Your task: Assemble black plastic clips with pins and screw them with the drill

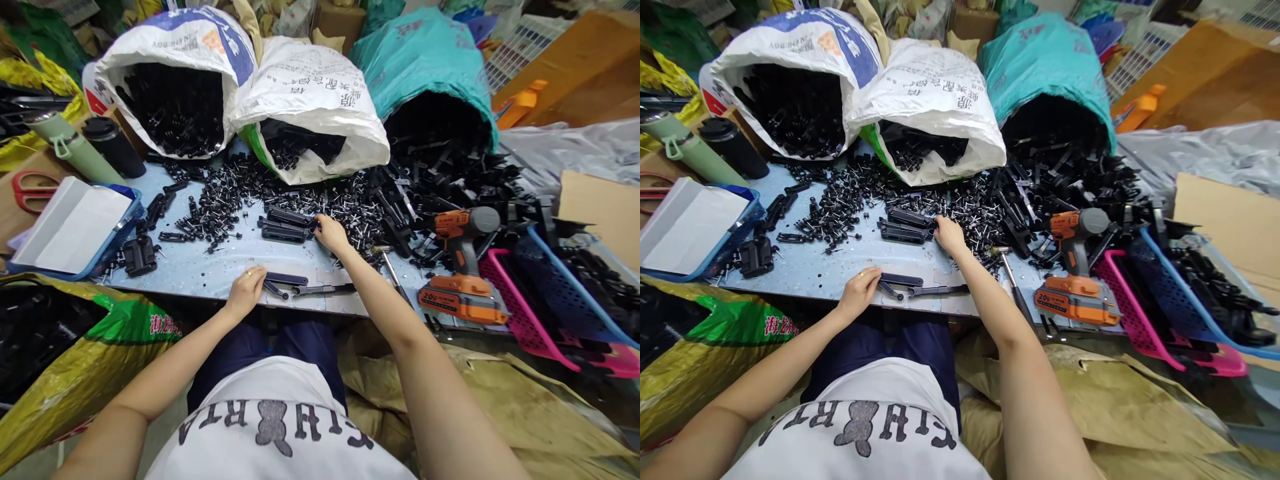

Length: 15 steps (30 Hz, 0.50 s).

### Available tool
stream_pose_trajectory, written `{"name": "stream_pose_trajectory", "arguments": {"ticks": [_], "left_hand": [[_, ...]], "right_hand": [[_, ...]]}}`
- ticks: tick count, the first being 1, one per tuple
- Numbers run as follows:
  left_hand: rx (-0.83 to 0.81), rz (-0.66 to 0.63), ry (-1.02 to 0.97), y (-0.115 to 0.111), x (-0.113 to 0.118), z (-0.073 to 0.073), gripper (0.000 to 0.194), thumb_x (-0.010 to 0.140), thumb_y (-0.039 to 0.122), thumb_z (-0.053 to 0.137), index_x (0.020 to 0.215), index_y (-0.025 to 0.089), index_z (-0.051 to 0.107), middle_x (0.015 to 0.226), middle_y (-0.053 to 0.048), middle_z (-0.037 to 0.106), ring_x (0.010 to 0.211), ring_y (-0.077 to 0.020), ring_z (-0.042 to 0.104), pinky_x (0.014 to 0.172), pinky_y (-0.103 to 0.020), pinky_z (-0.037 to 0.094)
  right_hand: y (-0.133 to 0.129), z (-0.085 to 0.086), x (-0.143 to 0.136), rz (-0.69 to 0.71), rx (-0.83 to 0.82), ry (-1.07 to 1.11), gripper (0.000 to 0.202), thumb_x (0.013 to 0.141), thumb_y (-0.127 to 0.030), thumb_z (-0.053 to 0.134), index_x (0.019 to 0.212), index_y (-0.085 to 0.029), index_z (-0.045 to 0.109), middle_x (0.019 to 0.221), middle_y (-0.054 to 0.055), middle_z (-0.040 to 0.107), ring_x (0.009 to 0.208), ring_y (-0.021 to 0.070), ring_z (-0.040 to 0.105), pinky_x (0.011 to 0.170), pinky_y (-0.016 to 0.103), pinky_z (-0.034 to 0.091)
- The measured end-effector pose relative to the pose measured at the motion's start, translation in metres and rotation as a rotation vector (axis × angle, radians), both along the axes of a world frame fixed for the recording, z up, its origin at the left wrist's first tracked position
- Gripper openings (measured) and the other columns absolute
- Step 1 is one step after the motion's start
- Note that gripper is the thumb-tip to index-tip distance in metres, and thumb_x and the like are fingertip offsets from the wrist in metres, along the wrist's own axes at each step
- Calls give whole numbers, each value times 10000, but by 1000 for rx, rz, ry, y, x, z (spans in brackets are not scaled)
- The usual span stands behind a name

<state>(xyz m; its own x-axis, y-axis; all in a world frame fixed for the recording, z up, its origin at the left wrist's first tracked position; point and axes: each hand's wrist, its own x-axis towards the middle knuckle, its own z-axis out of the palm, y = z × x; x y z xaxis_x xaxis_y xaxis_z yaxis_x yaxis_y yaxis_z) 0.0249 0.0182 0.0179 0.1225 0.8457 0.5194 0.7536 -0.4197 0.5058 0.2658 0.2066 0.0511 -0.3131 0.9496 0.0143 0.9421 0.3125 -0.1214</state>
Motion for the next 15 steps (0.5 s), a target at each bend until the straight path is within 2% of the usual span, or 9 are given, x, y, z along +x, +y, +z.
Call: {"name": "stream_pose_trajectory", "arguments": {"ticks": [5, 7, 11, 13, 15], "left_hand": [[-14, 37, -129, 1, 1, -6, 218, 906, 255, 456, 1045, 172, 601, 986, -86, 681, 941, -184, 648, 842, -334, 536], [-11, 29, -156, 0, 1, -6, 199, 900, 251, 469, 1013, 171, 611, 972, -85, 683, 946, -185, 646, 856, -341, 534], [-27, 40, -192, 0, 0, -5, 190, 895, 252, 473, 988, 177, 621, 959, -82, 684, 940, -183, 647, 853, -347, 539], [-42, 35, -190, 1, 0, -5, 194, 897, 256, 468, 989, 178, 621, 957, -79, 684, 941, -183, 646, 851, -345, 541], [-48, 25, -187, 1, 0, -6, 201, 901, 253, 460, 996, 175, 618, 966, -81, 682, 946, -180, 643, 856, -341, 539]], "right_hand": [[-15, 5, 6, 65, -24, -140, 564, 807, -91, 417, 1361, -163, 340, 1109, 134, 604, 959, 237, 589, 792, 306, 423], [-16, 7, 7, 74, -49, -169, 593, 791, -79, 437, 1367, -155, 324, 1082, 136, 615, 954, 239, 591, 783, 300, 420], [-13, 14, 8, 41, -100, -180, 360, 774, -89, 472, 1128, -127, 522, 977, 140, 646, 885, 240, 605, 736, 290, 421], [-20, 18, 9, 27, -74, -150, 279, 786, -109, 469, 1054, -129, 542, 957, 137, 647, 849, 229, 608, 712, 287, 425], [-39, 20, 12, 34, -13, 7, 243, 818, -178, 475, 1051, -143, 535, 911, 108, 654, 794, 211, 614, 686, 285, 438]]}}
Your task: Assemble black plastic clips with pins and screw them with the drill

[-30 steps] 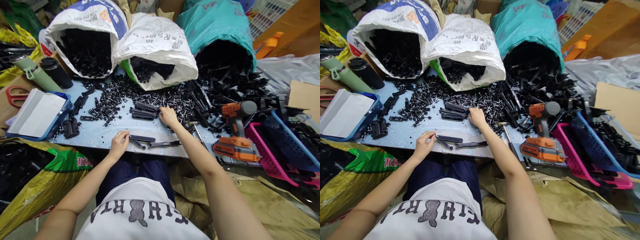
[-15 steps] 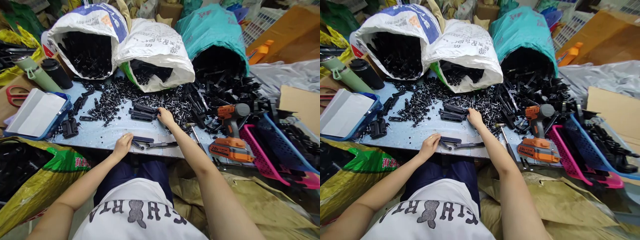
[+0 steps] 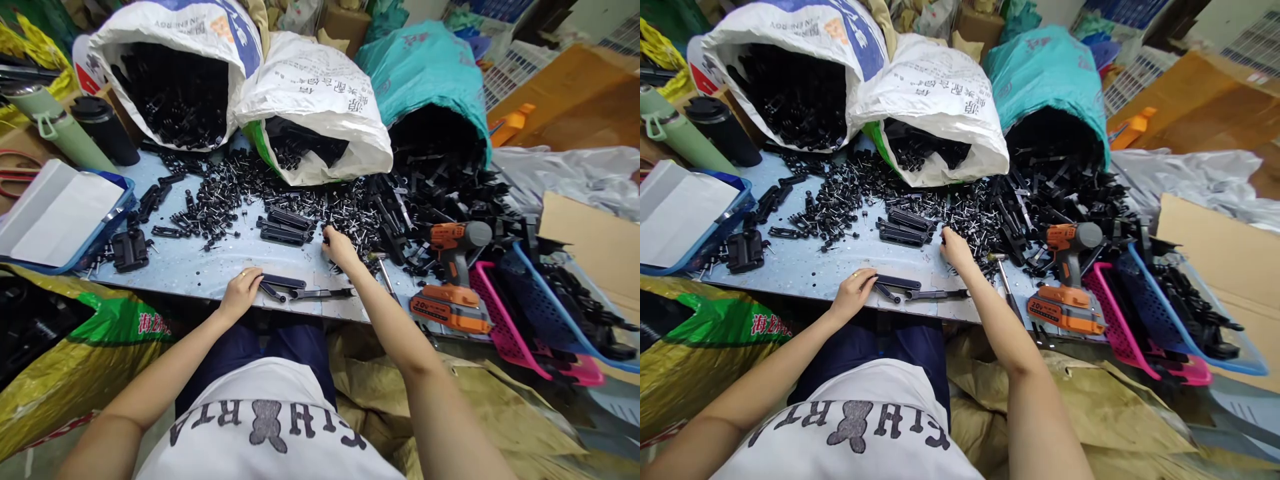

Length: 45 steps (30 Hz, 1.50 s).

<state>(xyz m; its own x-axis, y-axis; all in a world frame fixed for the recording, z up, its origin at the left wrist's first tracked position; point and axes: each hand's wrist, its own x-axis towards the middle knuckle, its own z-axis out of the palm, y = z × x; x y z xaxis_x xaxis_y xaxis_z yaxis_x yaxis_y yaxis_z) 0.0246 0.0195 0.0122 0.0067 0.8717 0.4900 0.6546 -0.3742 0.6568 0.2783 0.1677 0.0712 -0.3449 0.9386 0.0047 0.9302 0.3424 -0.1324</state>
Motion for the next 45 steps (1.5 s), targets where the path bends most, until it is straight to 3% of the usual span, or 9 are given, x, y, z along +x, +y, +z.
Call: {"name": "stream_pose_trajectory", "arguments": {"ticks": [3, 6, 15, 19, 22, 26, 33, 38, 45], "left_hand": [[-2, -8, 7, -1, 0, -1, 205, 906, 245, 451, 1011, 175, 612, 983, -83, 677, 958, -176, 638, 865, -331, 532], [9, -4, 17, -1, 1, -2, 198, 907, 232, 450, 1014, 171, 605, 984, -83, 673, 970, -174, 632, 873, -321, 522], [43, -25, 201, -2, 6, 12, 215, 896, 255, 462, 1042, 179, 600, 1041, -107, 652, 1035, -223, 592, 906, -396, 467], [42, -280, 471, 5, 23, 27, 296, 870, 323, 517, 1116, 166, 567, 1092, -127, 628, 1084, -271, 546, 927, -443, 393], [-35, -363, 589, 18, 35, 28, 363, 866, 365, 525, 1144, 133, 548, 1030, -149, 633, 975, -255, 580, 836, -386, 417], [-69, -349, 582, 29, 39, 37, 363, 895, 422, 442, 781, 127, 621, 716, -115, 629, 732, -219, 601, 666, -322, 431], [-103, -640, -20, -31, 45, 103, 651, 929, 515, 68, 639, 202, 560, 544, -56, 563, 527, -151, 534, 549, -284, 412], [-163, -406, -236, -47, 52, 97, 616, 947, 442, 68, 600, 202, 518, 505, -54, 521, 489, -148, 507, 504, -288, 394], [-278, -464, 159, -21, 36, 120, 505, 959, 335, 254, 603, 203, 586, 522, -18, 587, 486, -142, 551, 492, -267, 356]], "right_hand": [[-44, -2, 5, 95, 68, 374, 237, 861, -357, 495, 1007, -180, 554, 832, 59, 662, 717, 180, 625, 646, 274, 470], [-84, -8, 5, 236, 35, 517, 276, 873, -439, 496, 957, -192, 585, 830, 52, 676, 703, 158, 645, 622, 255, 495], [-110, -21, -3, 494, 119, 262, 310, 921, -319, 456, 1176, -180, 564, 1102, 123, 655, 969, 213, 629, 835, 359, 506], [-116, -29, 12, 529, 131, 182, 509, 880, -459, 490, 1317, -199, 454, 1236, 129, 575, 1067, 233, 559, 868, 383, 472], [-113, -33, 24, 416, 206, 27, 513, 841, -578, 471, 1135, -178, 599, 988, 133, 654, 855, 232, 595, 720, 346, 462], [-109, -14, 33, 422, 257, 69, 572, 865, -632, 345, 617, -174, 581, 552, 58, 555, 543, 156, 504, 529, 274, 345], [-136, 62, 18, 823, -191, 834, 623, 924, -581, 154, 597, -193, 514, 475, 22, 495, 456, 131, 466, 478, 277, 340], [-141, 52, 2, 696, -82, 1010, 568, 875, -646, 237, 751, -201, 568, 606, 66, 565, 577, 183, 552, 546, 329, 447], [-121, 43, 2, 955, 78, 450, 638, 824, -740, 194, 582, -205, 443, 519, 4, 439, 472, 125, 403, 478, 267, 275]]}}
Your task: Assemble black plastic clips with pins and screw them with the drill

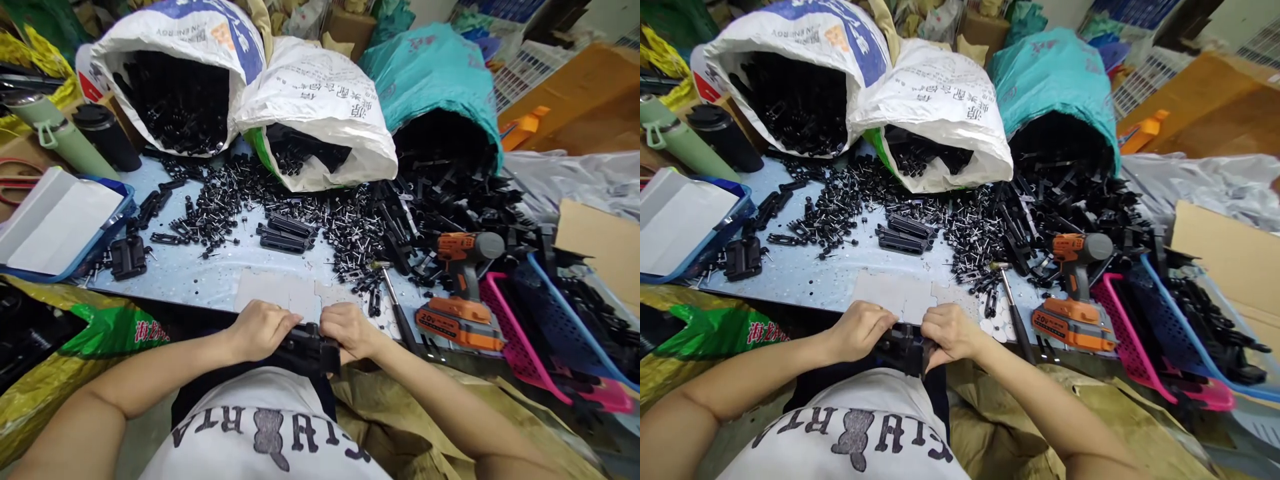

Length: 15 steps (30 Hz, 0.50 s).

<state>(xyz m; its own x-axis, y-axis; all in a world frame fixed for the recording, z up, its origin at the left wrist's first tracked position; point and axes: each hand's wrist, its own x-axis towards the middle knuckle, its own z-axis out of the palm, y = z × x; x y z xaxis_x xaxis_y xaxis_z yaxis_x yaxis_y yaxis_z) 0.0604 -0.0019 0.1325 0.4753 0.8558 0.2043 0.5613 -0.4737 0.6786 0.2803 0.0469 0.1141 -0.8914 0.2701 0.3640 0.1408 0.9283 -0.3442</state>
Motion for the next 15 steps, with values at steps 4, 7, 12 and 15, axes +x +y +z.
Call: {"name": "stream_pose_trajectory", "arguments": {"ticks": [4, 7, 12, 15], "left_hand": [[-11, 112, 189, 11, -1, -3, 542, 959, 377, 255, 609, 199, 630, 549, -48, 630, 498, -172, 592, 491, -273, 351], [54, 207, 425, 20, -5, -22, 562, 945, 429, 284, 632, 166, 669, 586, -104, 657, 520, -209, 615, 498, -287, 368], [117, 127, 527, 28, -6, -36, 564, 943, 437, 284, 713, 136, 702, 660, -137, 684, 603, -241, 651, 536, -302, 418], [46, 208, 581, 27, -1, -30, 612, 946, 448, 246, 724, 116, 709, 671, -155, 685, 612, -247, 657, 543, -307, 431]], "right_hand": [[2, -3, 7, -147, -11, -80, 674, 808, -761, 165, 538, -198, 419, 477, 3, 442, 450, 113, 410, 482, 258, 250], [-1, -4, 10, -334, 117, -333, 655, 783, -763, 295, 566, -181, 502, 491, 29, 510, 444, 125, 433, 484, 275, 207], [-4, 2, 5, -415, 193, -440, 645, 743, -767, 385, 730, -161, 606, 632, 79, 606, 593, 180, 558, 557, 285, 312], [-3, 6, -5, -425, 158, -422, 685, 749, -733, 445, 1046, -132, 584, 852, 128, 652, 773, 233, 613, 638, 301, 387]]}}
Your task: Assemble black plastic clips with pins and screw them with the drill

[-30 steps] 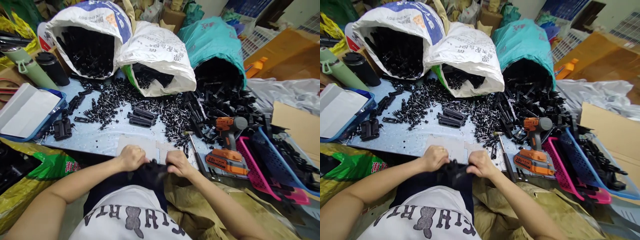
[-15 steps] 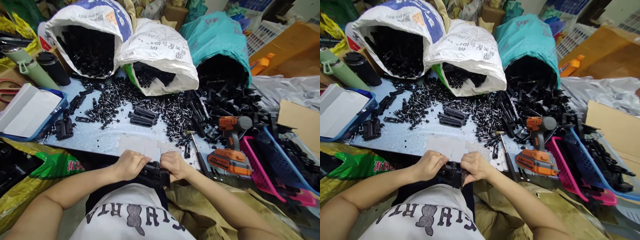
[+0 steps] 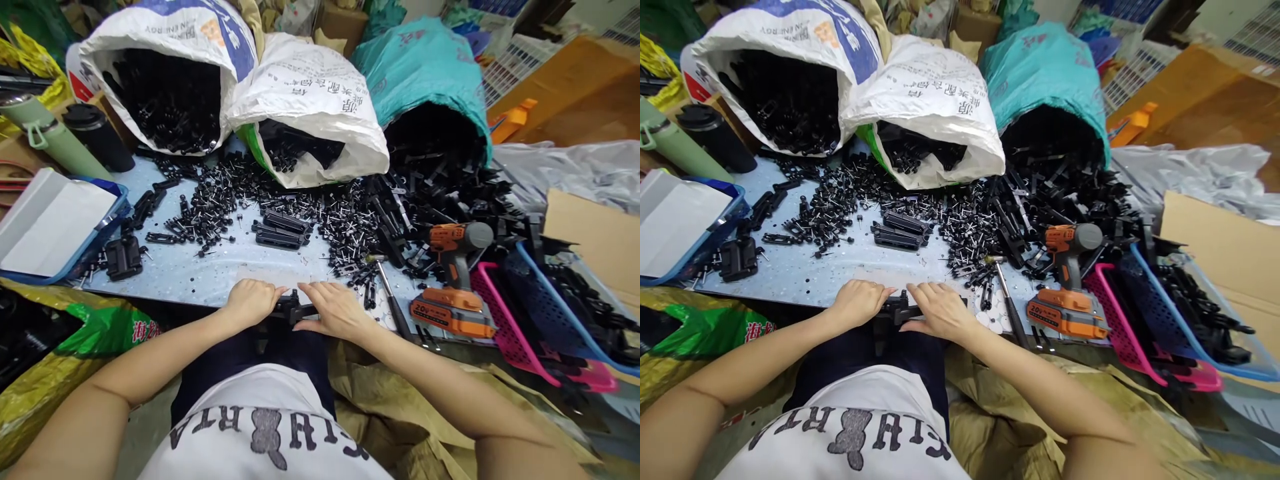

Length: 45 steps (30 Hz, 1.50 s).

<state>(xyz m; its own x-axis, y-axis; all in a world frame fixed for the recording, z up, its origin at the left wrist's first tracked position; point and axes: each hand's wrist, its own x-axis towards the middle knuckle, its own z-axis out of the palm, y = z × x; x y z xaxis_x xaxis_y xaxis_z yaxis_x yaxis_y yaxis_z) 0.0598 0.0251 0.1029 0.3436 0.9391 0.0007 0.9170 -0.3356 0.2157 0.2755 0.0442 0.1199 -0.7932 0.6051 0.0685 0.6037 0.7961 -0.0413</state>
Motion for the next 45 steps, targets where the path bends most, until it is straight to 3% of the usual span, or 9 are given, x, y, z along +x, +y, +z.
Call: {"name": "stream_pose_trajectory", "arguments": {"ticks": [9, 14, 24, 29, 32, 35, 37, 40, 45], "left_hand": [[-118, 106, 75, 2, 16, 4, 636, 958, 415, 178, 803, 118, 718, 724, -147, 695, 697, -283, 675, 592, -345, 471], [-95, 34, 86, 12, 20, -4, 629, 955, 427, 206, 805, 96, 720, 752, -170, 696, 723, -292, 676, 609, -348, 474], [-169, 44, 34, 10, 20, -15, 646, 945, 490, 207, 794, 115, 711, 767, -147, 698, 712, -238, 661, 612, -310, 433], [-41, 17, -93, 16, 5, -15, 583, 933, 509, 270, 720, 138, 667, 657, -86, 648, 580, -153, 580, 584, -267, 407], [97, -196, -263, 10, -6, -12, 587, 921, 539, 274, 629, 148, 601, 524, -37, 546, 500, -122, 501, 550, -246, 393], [193, -443, -626, -12, -2, -5, 618, 926, 550, 189, 622, 157, 558, 501, -23, 503, 494, -116, 488, 526, -239, 384], [221, -506, -917, -30, 10, 1, 631, 939, 518, 113, 643, 160, 541, 494, -18, 493, 480, -108, 480, 501, -232, 374], [328, -427, -1191, -49, 35, 3, 599, 945, 505, 113, 667, 167, 522, 506, -11, 495, 474, -103, 473, 489, -232, 378], [723, -282, -886, -37, 50, -21, 516, 897, 577, 289, 1082, 178, 561, 895, -93, 609, 831, -190, 595, 685, -312, 482]], "right_hand": [[-2, 5, -26, -220, -220, -337, 733, 813, -613, 489, 1316, -97, 355, 863, 134, 665, 676, 274, 656, 525, 299, 390], [13, 4, -23, -62, -145, -335, 445, 825, -476, 551, 1083, -119, 488, 992, 142, 602, 726, 232, 636, 535, 286, 377], [24, -12, -13, 109, -148, -265, 464, 841, -525, 494, 1056, -115, 517, 883, 97, 629, 665, 196, 599, 552, 281, 329], [25, 2, 12, 40, -85, -61, 645, 769, -754, 371, 855, -145, 566, 732, 78, 614, 645, 187, 565, 555, 272, 298], [20, 7, 35, 68, -104, 83, 653, 812, -742, 254, 623, -173, 510, 539, 37, 519, 499, 141, 468, 514, 276, 246], [0, 5, 40, 308, -325, 392, 645, 880, -667, 175, 600, -187, 504, 500, 13, 465, 473, 130, 438, 511, 279, 277], [-18, -2, 29, 372, -501, 642, 618, 897, -636, 176, 655, -194, 534, 530, 17, 482, 496, 142, 469, 518, 286, 327], [-38, -21, -5, 209, -589, 977, 537, 893, -620, 217, 793, -212, 551, 683, 57, 549, 625, 189, 547, 563, 331, 417], [-8, -57, -59, -45, -380, 1383, 321, 919, -485, 233, 1059, -291, 448, 1156, 75, 494, 1051, 217, 525, 842, 443, 460]]}}
